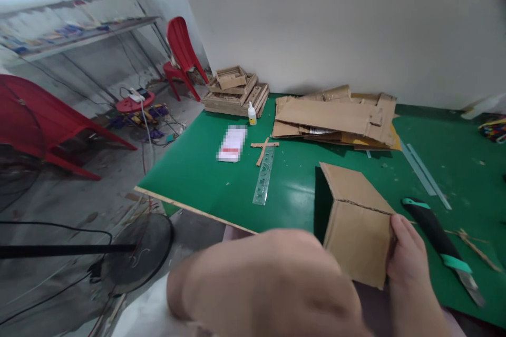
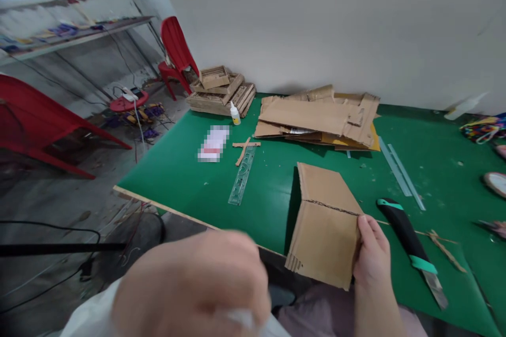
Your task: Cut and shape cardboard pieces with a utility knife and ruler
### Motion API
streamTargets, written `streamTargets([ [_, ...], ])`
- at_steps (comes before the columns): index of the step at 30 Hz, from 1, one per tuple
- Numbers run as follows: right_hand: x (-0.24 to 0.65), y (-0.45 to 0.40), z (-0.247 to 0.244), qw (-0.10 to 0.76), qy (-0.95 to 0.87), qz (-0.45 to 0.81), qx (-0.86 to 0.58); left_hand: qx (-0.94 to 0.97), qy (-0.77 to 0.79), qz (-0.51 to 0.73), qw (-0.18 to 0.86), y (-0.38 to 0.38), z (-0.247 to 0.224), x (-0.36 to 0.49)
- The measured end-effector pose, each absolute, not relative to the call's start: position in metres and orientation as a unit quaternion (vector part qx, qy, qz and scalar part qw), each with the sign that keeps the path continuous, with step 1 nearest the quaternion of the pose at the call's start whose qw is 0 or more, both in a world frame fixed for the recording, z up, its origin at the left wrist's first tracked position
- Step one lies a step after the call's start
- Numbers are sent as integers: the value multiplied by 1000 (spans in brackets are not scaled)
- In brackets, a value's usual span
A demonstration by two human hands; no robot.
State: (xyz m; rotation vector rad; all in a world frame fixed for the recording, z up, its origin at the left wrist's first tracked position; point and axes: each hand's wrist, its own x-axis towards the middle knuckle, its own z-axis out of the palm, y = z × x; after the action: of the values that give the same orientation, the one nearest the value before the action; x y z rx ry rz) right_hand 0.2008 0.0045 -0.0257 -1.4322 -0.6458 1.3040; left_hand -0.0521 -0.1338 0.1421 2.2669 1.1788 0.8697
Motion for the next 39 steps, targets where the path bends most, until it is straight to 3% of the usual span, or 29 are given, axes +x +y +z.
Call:
streamTargets([
  [2, 201, 4, -26, 525, -267, 548, -594, 823, 426, 312, 207, -105, 124, -61],
  [9, 196, 1, -19, 522, -243, 555, -600, 524, 798, 293, 54, -48, 40, -169],
  [11, 195, 0, -16, 511, -244, 562, -603, 477, 835, 272, 19, -40, 27, -200],
  [16, 194, -1, -13, 506, -246, 557, -610, 438, 878, 191, -20, -21, 17, -226],
  [26, 198, 0, -18, 500, -284, 556, -600, 384, 921, 59, 8, 34, 6, -229],
  [39, 196, 4, -28, 527, -265, 564, -578, 356, 933, 56, -11, 44, 0, -222],
])
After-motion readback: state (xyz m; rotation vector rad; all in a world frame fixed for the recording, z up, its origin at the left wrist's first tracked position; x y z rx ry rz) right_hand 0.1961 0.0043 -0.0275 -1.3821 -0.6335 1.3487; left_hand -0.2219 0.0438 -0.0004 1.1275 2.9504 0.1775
